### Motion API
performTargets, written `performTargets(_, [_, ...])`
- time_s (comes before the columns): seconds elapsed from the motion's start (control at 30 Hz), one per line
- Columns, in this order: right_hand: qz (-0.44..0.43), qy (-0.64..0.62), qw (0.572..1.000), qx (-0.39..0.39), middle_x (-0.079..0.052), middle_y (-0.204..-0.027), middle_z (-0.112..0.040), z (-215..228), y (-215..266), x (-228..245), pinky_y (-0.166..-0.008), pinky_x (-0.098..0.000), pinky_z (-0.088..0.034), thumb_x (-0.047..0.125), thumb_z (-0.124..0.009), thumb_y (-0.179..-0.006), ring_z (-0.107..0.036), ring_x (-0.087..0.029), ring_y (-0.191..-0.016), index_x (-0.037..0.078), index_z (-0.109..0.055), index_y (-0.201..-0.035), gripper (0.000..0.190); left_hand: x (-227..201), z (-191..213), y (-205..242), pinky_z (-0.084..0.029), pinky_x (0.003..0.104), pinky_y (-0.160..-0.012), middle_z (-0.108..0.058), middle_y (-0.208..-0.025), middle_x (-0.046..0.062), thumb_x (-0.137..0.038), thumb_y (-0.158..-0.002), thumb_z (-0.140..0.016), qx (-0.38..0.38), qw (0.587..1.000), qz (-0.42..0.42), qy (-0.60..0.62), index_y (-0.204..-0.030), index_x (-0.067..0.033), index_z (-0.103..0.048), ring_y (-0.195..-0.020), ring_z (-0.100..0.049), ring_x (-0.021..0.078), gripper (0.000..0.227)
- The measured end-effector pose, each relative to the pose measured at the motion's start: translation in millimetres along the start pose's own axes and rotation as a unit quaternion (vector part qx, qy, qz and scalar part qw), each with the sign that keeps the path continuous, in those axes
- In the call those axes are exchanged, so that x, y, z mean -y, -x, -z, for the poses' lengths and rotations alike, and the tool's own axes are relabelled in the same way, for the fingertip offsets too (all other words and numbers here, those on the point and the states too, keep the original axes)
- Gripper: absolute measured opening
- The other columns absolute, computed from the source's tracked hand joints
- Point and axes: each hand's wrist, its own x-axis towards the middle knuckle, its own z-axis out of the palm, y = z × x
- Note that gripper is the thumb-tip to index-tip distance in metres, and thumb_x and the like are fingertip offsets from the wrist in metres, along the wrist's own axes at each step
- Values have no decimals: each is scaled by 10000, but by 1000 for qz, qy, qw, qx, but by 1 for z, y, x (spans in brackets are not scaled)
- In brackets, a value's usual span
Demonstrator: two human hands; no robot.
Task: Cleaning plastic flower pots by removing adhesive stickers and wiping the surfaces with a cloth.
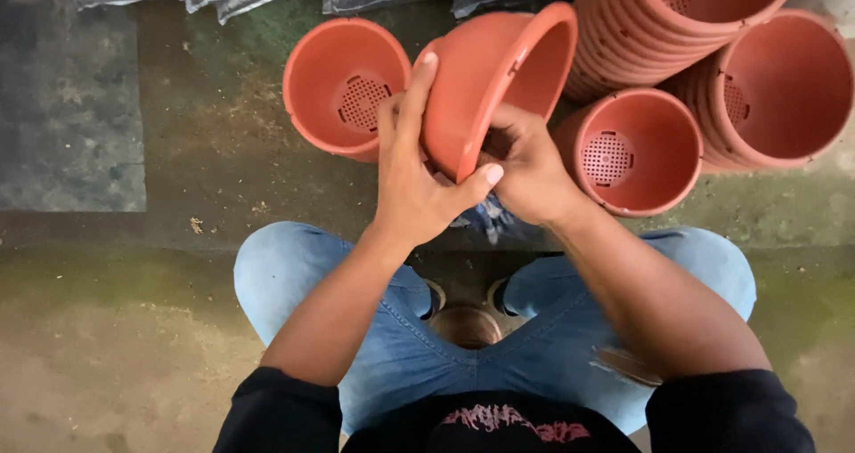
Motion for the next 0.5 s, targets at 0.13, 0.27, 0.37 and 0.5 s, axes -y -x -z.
performTargets(0.13, [49,185,975,109,-86,-1067,-736,22,5,28,-906,-327,-553,-140,-572,-884,-681,-178,-1027,13,-713,-1072,280,-1,7,-1,-506,496,-1182,-438,-1478,202,-671,-848,-699,-23,998,-52,-12,-1644,-215,-257,-1401,-541,331,1018])
performTargets(0.27, [190,583,787,66,-207,-1031,-662,49,6,9,-754,-526,-476,-19,-682,-813,-600,-406,-857,3,-704,-961,150,-2,15,-5,-448,413,-1239,-494,-1534,111,-557,-859,-768,-49,997,-39,44,-1613,-191,-345,-1391,-555,261,939])
performTargets(0.37, [238,595,760,-108,-222,-1035,-619,54,7,17,-771,-497,-463,-154,-570,-809,-568,-403,-895,-56,-669,-958,204,1,21,-9,-428,461,-1292,-426,-1649,122,-460,-869,-734,-7,993,-18,120,-1626,-162,-312,-1498,-495,297,916])
performTargets(0.5, [271,432,810,-289,-199,-1085,-646,74,-2,40,-883,-413,-494,-122,-609,-965,-634,-336,-1009,-43,-639,-1106,164,10,16,-14,-402,550,-1296,-368,-1659,192,-570,-936,-672,61,975,6,213,-1611,-98,-286,-1533,-443,350,908])
